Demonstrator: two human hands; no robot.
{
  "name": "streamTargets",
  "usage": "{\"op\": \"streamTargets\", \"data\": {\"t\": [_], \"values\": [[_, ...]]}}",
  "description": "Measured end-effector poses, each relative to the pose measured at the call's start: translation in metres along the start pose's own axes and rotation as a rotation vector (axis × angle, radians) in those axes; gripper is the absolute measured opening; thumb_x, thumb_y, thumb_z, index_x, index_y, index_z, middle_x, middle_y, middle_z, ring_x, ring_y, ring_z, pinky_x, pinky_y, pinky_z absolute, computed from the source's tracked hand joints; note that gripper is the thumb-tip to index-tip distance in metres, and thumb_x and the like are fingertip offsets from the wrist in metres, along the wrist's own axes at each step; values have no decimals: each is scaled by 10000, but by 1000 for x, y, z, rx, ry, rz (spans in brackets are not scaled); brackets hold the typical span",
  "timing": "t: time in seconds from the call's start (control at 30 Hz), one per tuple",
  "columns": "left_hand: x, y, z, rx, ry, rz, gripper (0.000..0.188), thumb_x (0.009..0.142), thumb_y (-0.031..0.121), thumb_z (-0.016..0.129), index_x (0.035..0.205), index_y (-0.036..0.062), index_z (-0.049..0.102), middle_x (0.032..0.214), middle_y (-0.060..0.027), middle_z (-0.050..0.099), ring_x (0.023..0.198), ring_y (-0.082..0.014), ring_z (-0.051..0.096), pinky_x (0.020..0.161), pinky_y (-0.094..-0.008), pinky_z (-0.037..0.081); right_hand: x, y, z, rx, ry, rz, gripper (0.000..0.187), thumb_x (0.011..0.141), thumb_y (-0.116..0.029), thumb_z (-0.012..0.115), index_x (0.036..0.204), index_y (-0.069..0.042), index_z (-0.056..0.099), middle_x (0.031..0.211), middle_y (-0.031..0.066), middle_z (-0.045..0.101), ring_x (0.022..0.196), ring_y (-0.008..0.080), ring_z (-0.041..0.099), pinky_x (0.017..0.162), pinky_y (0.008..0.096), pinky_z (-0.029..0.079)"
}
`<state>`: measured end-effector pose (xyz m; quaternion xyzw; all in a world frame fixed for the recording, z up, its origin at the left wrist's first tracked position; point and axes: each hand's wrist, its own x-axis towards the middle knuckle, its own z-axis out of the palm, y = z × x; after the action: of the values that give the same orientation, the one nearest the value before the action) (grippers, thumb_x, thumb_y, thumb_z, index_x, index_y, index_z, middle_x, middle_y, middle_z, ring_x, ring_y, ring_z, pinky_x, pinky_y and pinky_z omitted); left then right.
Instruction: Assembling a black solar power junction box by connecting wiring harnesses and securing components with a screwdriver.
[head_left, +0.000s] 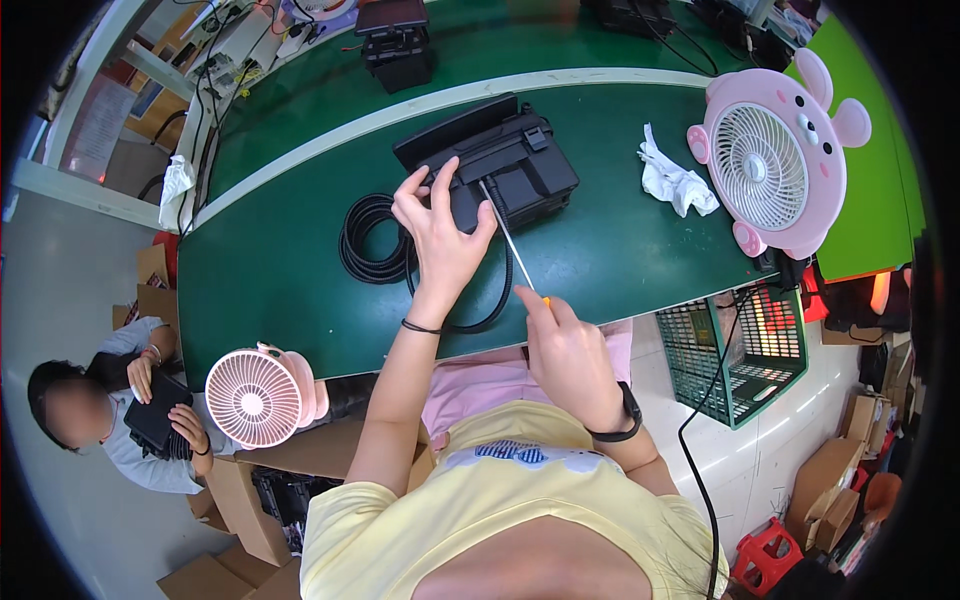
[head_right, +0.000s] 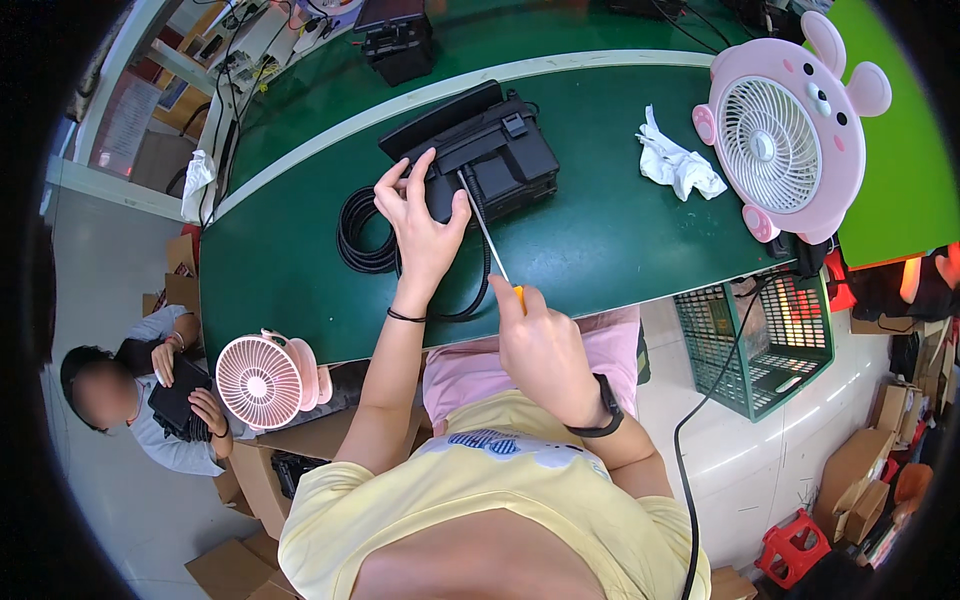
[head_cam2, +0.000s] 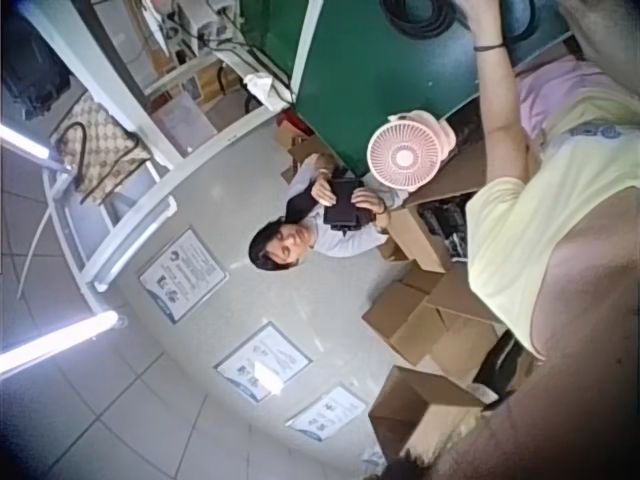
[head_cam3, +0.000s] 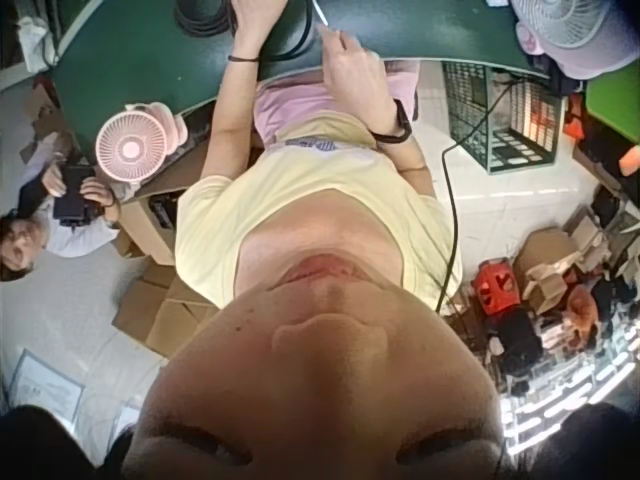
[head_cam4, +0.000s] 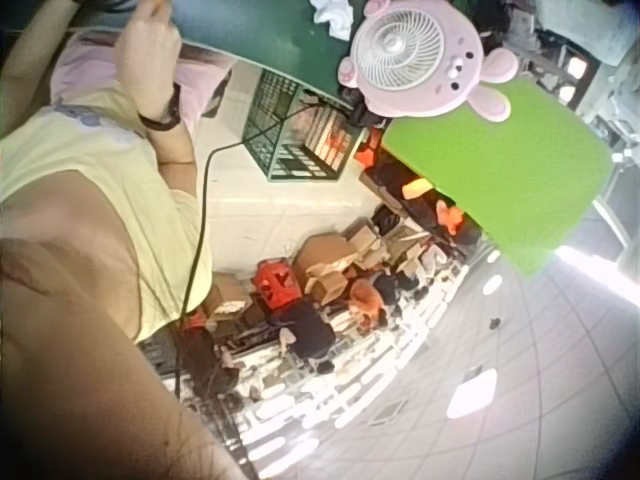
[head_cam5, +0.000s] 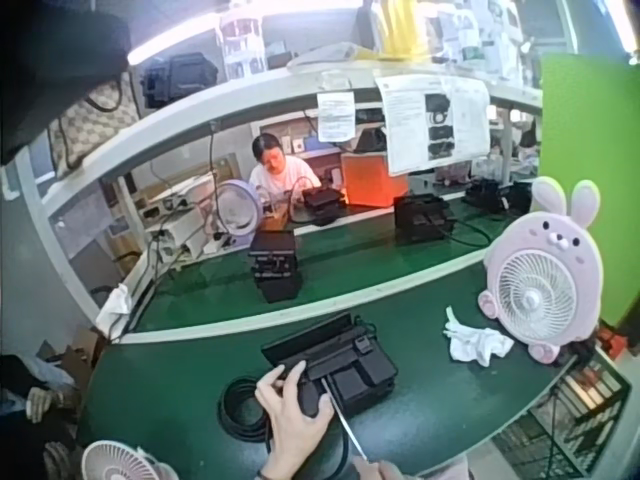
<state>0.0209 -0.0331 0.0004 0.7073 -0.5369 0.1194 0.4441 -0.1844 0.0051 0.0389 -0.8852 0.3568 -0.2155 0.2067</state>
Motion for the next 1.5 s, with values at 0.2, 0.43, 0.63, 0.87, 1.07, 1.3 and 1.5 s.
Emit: {"op": "streamTargets", "data": {"t": [0.2, 0.43, 0.63, 0.87, 1.07, 1.3, 1.5], "values": [[1, -3, 1, -21, 8, -1, 611, 754, 181, 753, 1335, 131, 572, 1314, -198, 386, 1069, -337, 399, 975, -461, 373, 6, 30, -2, 1226, -281, 379, 390, 1024, -109, 528, 1411, -58, 528, 1011, 98, 660, 595, 118, 597, 520, 252, 487], [4, 2, -6, 106, -14, 24, 548, 789, 213, 713, 1311, 135, 564, 1269, -184, 430, 1156, -367, 416, 979, -473, 375, -1, 27, -7, 1879, -278, 540, 333, 1048, -158, 492, 1363, -53, 510, 1007, 85, 601, 565, 96, 529, 479, 221, 443], [38, 17, -18, 310, -104, 170, 525, 803, 290, 712, 1287, 122, 595, 1215, -100, 545, 1189, -318, 475, 1002, -473, 374, -21, 39, -26, 1598, -84, 339, 280, 1056, -153, 453, 1312, -52, 508, 1007, 94, 579, 563, 91, 521, 483, 210, 434], [76, 17, 17, 202, -456, 261, 585, 868, 331, 690, 1384, 95, 545, 1246, -136, 633, 1170, -311, 582, 1033, -430, 424, 12, 70, -1, 1204, 325, 281, 254, 1073, -136, 422, 1266, -65, 571, 1133, 53, 594, 754, 57, 511, 650, 206, 466], [36, 29, -25, 168, -318, 541, 622, 845, 262, 732, 1414, 130, 519, 1301, -119, 545, 1214, -316, 515, 1106, -495, 342, 40, 100, 16, 1026, 477, 360, 346, 1079, -230, 451, 1363, -68, 562, 1122, 46, 600, 721, 36, 495, 611, 195, 445], [-18, 34, -48, 356, -267, 555, 735, 701, 256, 822, 1385, 211, 554, 1346, -75, 557, 1205, -241, 544, 1062, -528, 334, 65, 97, 23, 1046, 396, 339, 345, 1047, -234, 552, 1330, -50, 620, 1109, 8, 612, 732, 26, 488, 615, 186, 443], [-51, 48, -44, 392, -233, 453, 753, 731, 578, 753, 1376, 238, 565, 1286, -146, 505, 1206, -340, 484, 1035, -663, 278, 68, 88, 44, 1210, 379, 441, 241, 998, -132, 632, 1218, -37, 656, 974, -36, 637, 753, 23, 526, 630, 181, 429]]}}
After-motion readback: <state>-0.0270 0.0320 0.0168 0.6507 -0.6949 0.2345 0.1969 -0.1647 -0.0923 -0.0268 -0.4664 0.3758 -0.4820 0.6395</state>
